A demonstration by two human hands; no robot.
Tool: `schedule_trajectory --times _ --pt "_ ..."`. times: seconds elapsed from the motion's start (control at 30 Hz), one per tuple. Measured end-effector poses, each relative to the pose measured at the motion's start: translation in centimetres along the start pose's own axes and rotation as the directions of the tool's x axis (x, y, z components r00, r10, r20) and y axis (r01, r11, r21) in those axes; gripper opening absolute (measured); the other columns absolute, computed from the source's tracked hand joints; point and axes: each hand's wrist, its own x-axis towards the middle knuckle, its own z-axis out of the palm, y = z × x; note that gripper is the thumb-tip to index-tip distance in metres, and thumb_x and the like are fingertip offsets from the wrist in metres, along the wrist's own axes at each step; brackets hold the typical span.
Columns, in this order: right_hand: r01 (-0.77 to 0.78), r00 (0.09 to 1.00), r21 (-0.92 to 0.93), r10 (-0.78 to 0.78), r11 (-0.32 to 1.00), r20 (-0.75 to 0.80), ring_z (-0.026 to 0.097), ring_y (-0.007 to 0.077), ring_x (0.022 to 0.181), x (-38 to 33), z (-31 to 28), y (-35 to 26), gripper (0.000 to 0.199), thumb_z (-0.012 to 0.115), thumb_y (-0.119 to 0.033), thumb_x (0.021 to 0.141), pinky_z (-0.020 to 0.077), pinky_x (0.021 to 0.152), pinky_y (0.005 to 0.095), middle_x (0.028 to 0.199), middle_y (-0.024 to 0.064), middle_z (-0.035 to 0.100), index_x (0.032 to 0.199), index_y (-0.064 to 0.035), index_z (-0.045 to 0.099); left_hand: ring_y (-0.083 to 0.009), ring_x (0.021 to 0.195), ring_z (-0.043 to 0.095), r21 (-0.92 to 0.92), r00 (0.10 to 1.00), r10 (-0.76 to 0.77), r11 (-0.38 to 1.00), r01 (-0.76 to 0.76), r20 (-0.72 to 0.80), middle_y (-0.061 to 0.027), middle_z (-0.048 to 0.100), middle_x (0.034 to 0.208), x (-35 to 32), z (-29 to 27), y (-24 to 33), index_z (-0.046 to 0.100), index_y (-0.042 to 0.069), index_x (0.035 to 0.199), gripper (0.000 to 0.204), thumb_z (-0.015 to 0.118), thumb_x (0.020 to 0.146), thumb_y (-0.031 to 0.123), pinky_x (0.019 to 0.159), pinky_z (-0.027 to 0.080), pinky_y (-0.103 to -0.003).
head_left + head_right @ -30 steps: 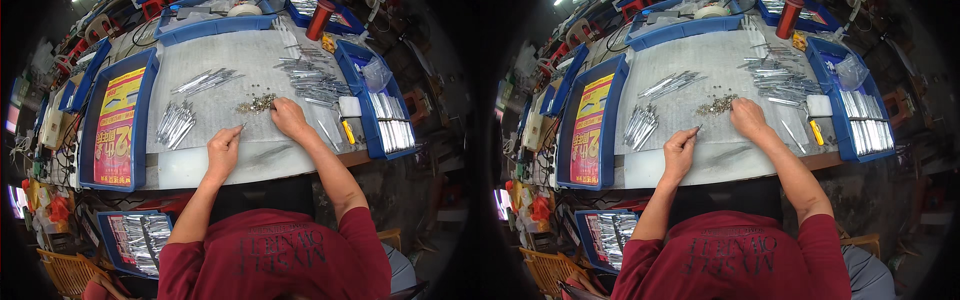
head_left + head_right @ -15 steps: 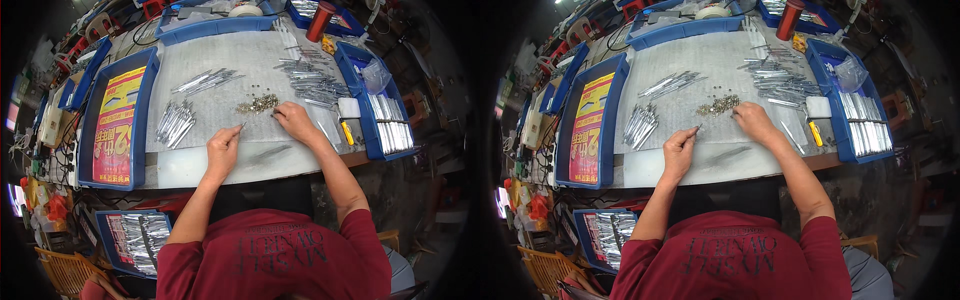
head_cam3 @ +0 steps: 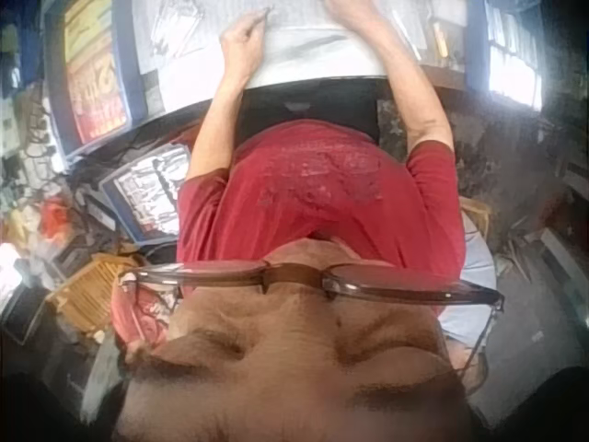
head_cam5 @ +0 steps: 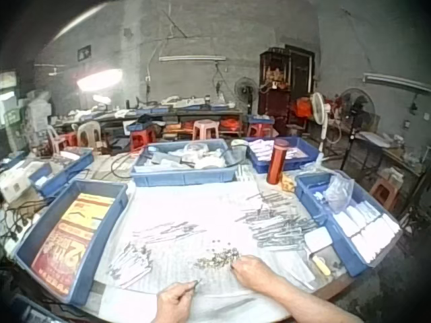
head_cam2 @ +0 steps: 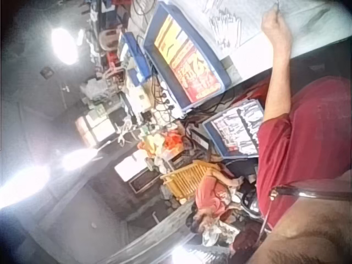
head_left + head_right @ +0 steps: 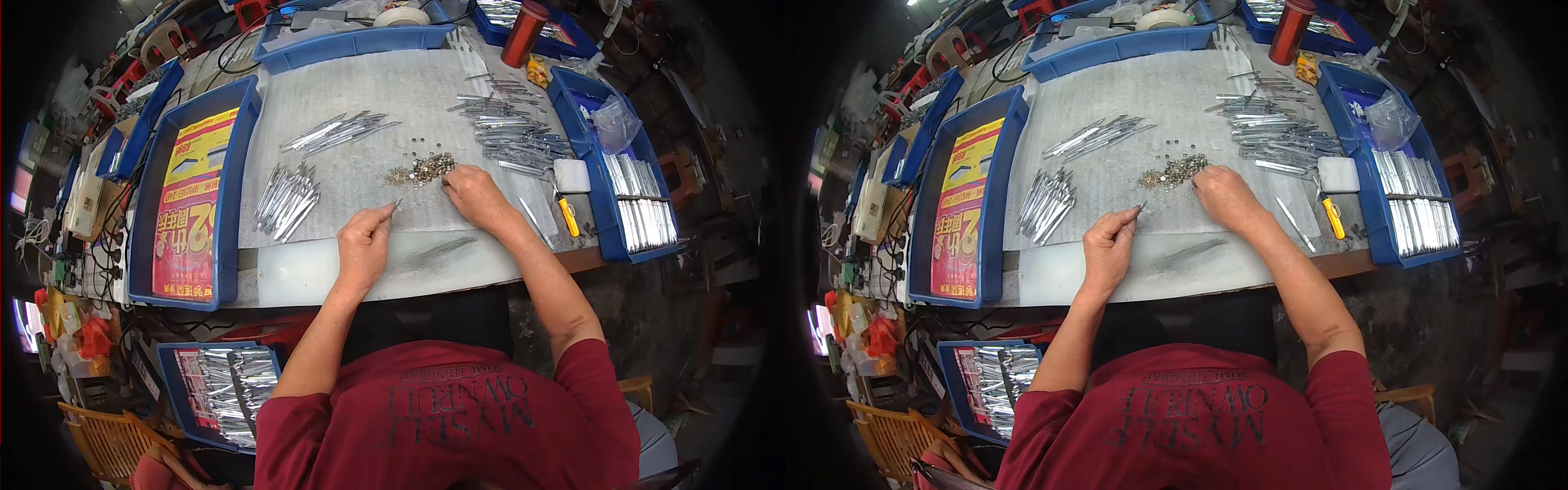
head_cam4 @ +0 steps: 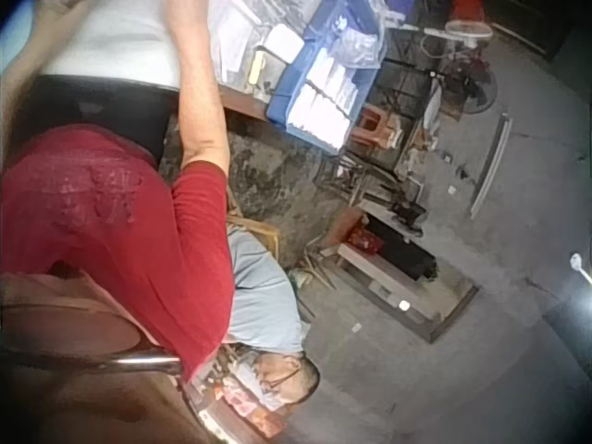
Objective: The person assembles small metal components onto a metal wire or spine by hand.
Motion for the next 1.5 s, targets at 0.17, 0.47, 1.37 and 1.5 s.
schedule_trajectory --times 0.17,0.47,1.37,1.5 --pt "0.051 0.998 -0.066 -0.053 0.997 -0.029 0.053 0.0318 0.067 0.0 0.3 -0.1 0.002 0.050 0.002 0.064 0.0446 0.064 0.0390 0.066 0.0164 0.053 0.064 0.0014 0.053 -0.0182 0.063 0.057 -0.010 1.000 0.025 1.000 -0.025 -0.017 -0.0115 0.059 0.072 0.0 0.1 0.2 0.062 0.001 0.089 0.016 0.055 0.076 -0.003 0.058 0.044 -0.026" --pt "-0.158 0.983 0.078 0.149 0.984 0.105 0.056 0.0344 0.070 0.7 -1.3 -0.2 0.011 0.054 -0.008 0.071 0.0445 0.068 0.0396 0.071 0.0191 0.057 0.070 0.0029 0.057 -0.0120 0.068 0.054 -0.011 1.000 -0.020 1.000 0.020 0.006 -0.0075 0.059 0.073 -0.1 0.0 0.1 0.062 0.000 0.091 0.016 0.053 0.078 -0.001 0.062 0.042 -0.022" --pt "-0.067 0.996 -0.144 0.076 0.987 0.053 0.055 0.0339 0.068 0.7 0.5 -0.6 0.006 0.047 0.002 0.065 0.0456 0.066 0.0398 0.069 0.0219 0.055 0.063 0.0039 0.052 -0.0082 0.068 0.050 -0.127 0.997 -0.078 0.989 0.079 0.014 -0.0029 0.056 0.072 0.0 0.2 -0.2 0.061 -0.001 0.093 0.016 0.053 0.079 -0.002 0.062 0.040 -0.020" --pt "-0.145 0.989 -0.006 0.145 0.989 0.010 0.055 0.0358 0.069 0.8 -0.1 -0.8 0.008 0.048 -0.002 0.067 0.0443 0.065 0.0411 0.071 0.0222 0.055 0.067 0.0045 0.053 -0.0100 0.070 0.054 -0.254 0.989 -0.146 0.956 0.149 0.031 -0.0066 0.060 0.077 -0.2 0.4 -0.5 0.062 0.000 0.092 0.017 0.053 0.078 -0.002 0.063 0.042 -0.021"
